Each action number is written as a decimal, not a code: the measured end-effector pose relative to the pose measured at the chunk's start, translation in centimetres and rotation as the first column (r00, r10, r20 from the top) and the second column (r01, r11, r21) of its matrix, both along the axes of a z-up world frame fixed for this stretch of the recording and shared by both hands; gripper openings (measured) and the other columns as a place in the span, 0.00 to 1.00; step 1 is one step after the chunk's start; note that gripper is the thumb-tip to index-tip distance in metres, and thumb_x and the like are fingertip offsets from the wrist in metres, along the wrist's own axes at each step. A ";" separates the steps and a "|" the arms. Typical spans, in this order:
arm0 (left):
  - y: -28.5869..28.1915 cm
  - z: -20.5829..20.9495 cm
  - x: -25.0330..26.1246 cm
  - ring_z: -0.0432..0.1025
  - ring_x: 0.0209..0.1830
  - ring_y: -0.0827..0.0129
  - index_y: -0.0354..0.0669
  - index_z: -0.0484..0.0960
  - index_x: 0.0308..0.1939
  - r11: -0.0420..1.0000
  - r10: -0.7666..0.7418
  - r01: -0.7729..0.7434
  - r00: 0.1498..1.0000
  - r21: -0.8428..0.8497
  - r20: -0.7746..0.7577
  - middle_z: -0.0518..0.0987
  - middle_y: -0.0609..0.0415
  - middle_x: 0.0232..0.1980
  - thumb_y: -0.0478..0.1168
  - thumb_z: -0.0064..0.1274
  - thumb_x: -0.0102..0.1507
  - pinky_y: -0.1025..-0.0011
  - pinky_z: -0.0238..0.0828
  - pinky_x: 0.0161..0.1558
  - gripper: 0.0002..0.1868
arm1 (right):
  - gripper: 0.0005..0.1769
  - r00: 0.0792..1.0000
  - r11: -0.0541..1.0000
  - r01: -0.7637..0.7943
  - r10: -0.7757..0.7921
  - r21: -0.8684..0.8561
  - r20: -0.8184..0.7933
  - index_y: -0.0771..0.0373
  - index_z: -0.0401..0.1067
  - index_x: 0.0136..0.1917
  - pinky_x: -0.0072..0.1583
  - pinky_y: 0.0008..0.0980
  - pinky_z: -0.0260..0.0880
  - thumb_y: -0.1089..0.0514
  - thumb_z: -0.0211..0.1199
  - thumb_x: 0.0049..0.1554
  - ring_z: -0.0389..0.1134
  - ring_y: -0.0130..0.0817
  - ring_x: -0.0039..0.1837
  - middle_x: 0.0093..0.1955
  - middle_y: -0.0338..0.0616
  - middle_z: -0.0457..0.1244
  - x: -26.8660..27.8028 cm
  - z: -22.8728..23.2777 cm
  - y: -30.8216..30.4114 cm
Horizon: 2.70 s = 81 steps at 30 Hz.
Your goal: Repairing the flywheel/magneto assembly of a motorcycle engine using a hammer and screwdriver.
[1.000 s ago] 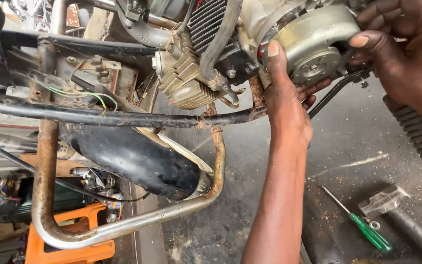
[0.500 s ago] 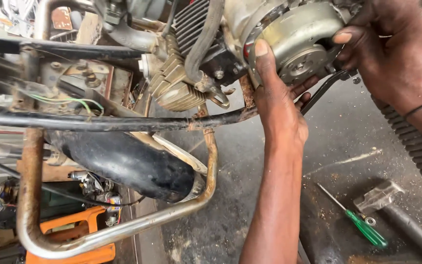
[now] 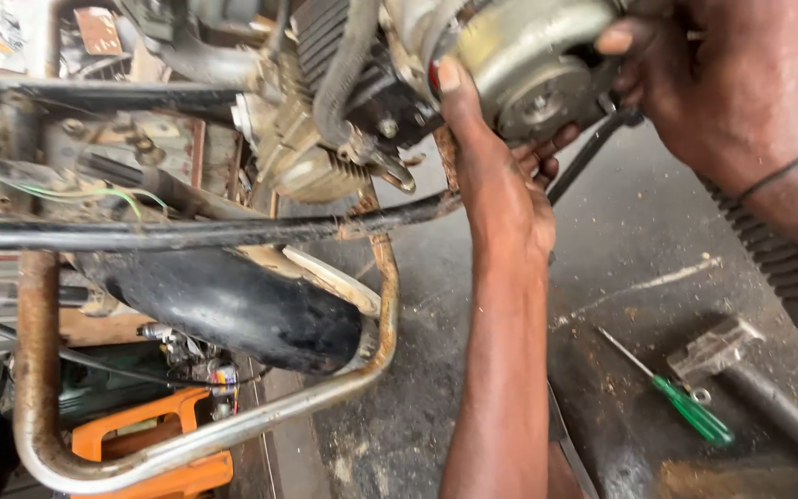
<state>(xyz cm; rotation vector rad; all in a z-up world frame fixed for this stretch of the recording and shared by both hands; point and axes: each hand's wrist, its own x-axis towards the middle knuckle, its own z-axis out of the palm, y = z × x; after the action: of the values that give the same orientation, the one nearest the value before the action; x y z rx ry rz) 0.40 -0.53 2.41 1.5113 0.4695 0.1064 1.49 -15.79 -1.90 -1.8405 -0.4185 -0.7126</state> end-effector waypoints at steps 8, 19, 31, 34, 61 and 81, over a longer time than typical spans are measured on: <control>0.9 0.4 -0.4 0.77 0.41 0.65 0.39 0.63 0.67 0.996 -0.058 0.057 0.998 0.063 0.016 0.77 0.44 0.51 0.72 0.38 0.62 0.68 0.68 0.33 0.45 | 0.08 0.993 0.982 -0.092 0.101 0.165 -0.053 0.74 0.72 0.56 0.49 0.31 0.77 0.73 0.51 0.76 0.74 0.37 0.47 0.45 0.55 0.68 0.4 -2.1 -0.1; 1.9 -1.5 2.7 0.62 0.35 0.72 0.41 0.73 0.51 0.463 -0.179 -0.616 0.639 0.637 0.748 0.65 0.56 0.43 0.58 0.37 0.78 0.66 0.58 0.36 0.23 | 0.15 0.965 0.930 -0.192 0.237 0.312 -0.112 0.69 0.68 0.53 0.47 0.24 0.76 0.57 0.69 0.70 0.74 0.27 0.49 0.48 0.45 0.67 0.4 1.0 -0.7; 2.7 -1.1 5.4 0.60 0.52 0.71 0.60 0.70 0.63 0.538 -0.499 -0.583 0.362 0.608 0.788 0.62 0.59 0.56 0.52 0.32 0.79 0.61 0.59 0.49 0.14 | 0.08 0.944 0.958 -0.188 0.237 0.216 -0.229 0.69 0.67 0.54 0.39 0.31 0.73 0.62 0.62 0.69 0.70 0.32 0.38 0.38 0.51 0.65 1.1 -2.0 -0.4; 2.1 -0.1 6.2 0.61 0.56 0.69 0.66 0.69 0.66 0.510 -0.539 -0.590 0.348 0.626 0.767 0.63 0.58 0.60 0.49 0.31 0.80 0.55 0.56 0.57 0.13 | 0.13 0.981 0.978 -0.177 0.184 0.108 -0.059 0.71 0.64 0.46 0.41 0.34 0.74 0.64 0.64 0.70 0.72 0.36 0.42 0.38 0.54 0.65 1.8 -1.2 -0.9; 0.3 2.6 -1.0 0.81 0.31 0.58 0.29 0.83 0.42 0.951 -0.010 -0.002 0.999 0.310 0.037 0.83 0.42 0.37 0.77 0.49 0.55 0.60 0.83 0.33 0.47 | 0.41 0.349 0.570 -0.663 -0.338 -0.485 -0.874 0.56 0.49 0.74 0.58 0.44 0.82 0.42 0.64 0.56 0.70 0.54 0.64 0.71 0.57 0.56 -26.0 -22.2 2.8; 3.5 1.0 0.6 0.79 0.32 0.66 0.39 0.84 0.31 0.890 -0.172 0.195 0.981 0.412 -0.093 0.76 0.53 0.25 0.84 0.40 0.53 0.59 0.78 0.33 0.49 | 0.18 0.791 0.970 -0.022 0.165 0.243 -0.589 0.64 0.71 0.56 0.41 0.40 0.77 0.57 0.66 0.54 0.72 0.38 0.37 0.38 0.50 0.70 -20.3 -13.2 5.5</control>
<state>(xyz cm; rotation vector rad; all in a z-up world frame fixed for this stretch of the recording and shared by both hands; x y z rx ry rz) 1.03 2.99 3.38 1.9809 0.3561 0.0175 -18.82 -10.28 -15.11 -1.7034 0.0005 -0.0620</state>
